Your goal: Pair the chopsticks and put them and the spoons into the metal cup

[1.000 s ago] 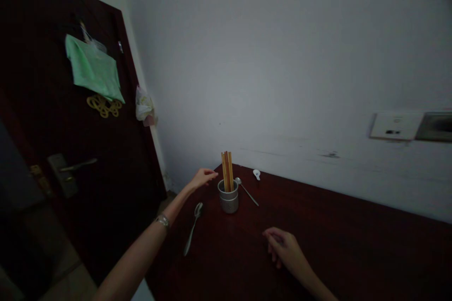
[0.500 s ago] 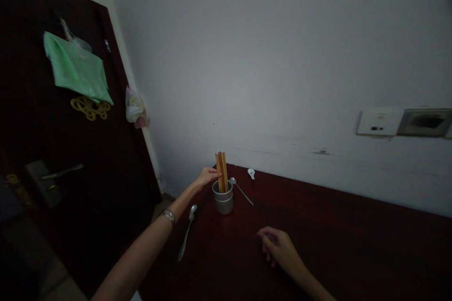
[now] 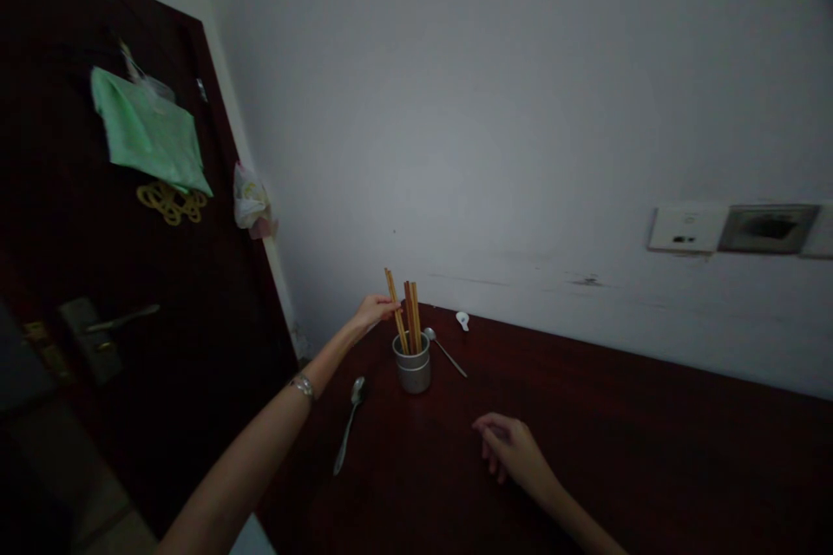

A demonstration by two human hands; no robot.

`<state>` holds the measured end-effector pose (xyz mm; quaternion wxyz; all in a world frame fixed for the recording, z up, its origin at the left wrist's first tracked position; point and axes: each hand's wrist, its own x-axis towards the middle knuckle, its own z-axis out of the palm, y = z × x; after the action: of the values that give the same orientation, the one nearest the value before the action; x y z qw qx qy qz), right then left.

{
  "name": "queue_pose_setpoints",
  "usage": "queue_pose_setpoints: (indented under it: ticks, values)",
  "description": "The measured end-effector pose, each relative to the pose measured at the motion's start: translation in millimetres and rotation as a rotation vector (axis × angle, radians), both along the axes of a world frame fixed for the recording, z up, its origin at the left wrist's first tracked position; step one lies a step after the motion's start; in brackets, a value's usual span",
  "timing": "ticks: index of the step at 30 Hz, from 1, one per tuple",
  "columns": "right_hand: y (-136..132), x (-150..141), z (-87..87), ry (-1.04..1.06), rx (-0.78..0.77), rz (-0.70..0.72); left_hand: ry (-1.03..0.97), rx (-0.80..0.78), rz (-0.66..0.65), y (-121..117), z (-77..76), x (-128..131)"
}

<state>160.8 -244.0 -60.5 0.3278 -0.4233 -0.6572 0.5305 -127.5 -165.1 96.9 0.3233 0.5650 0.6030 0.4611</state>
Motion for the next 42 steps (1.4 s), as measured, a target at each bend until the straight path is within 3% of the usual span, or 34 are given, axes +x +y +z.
queue_pose_setpoints:
  ticks: [4,6,10,13,15,19,23,32,36,42]
  values:
    - [3,0,22.4,0.076,-0.038,0.013,-0.071,0.098,0.035,-12,36.3,-5]
    - [4,1,46.5,0.116,-0.003,0.000,-0.104,0.163,0.049,-21,57.6,-5]
    - [1,3,107.0,0.221,0.145,-0.016,-0.118,0.205,-0.046,-46,91.6,13]
    - [-7,2,140.1,0.254,0.197,-0.035,-0.065,0.126,-0.193,-70,97.3,41]
    - [-13,-2,149.1,0.255,0.197,-0.021,-0.038,0.050,-0.282,-85,90.1,62]
    - [-26,-14,141.1,0.256,0.117,0.064,-0.053,-0.049,-0.309,-107,61.5,92]
    - [-35,-22,125.2,0.253,0.046,0.119,-0.120,-0.098,-0.330,-122,36.8,104]
    - [-51,-18,118.1,0.127,-0.053,0.218,-0.220,-0.148,-0.305,-146,15.7,105]
    - [-39,-2,96.7,-0.047,-0.060,0.231,-0.182,-0.007,-0.157,-135,16.5,76]
    - [-29,29,60.0,-0.431,0.045,0.291,0.124,0.072,0.090,-80,8.6,-14]
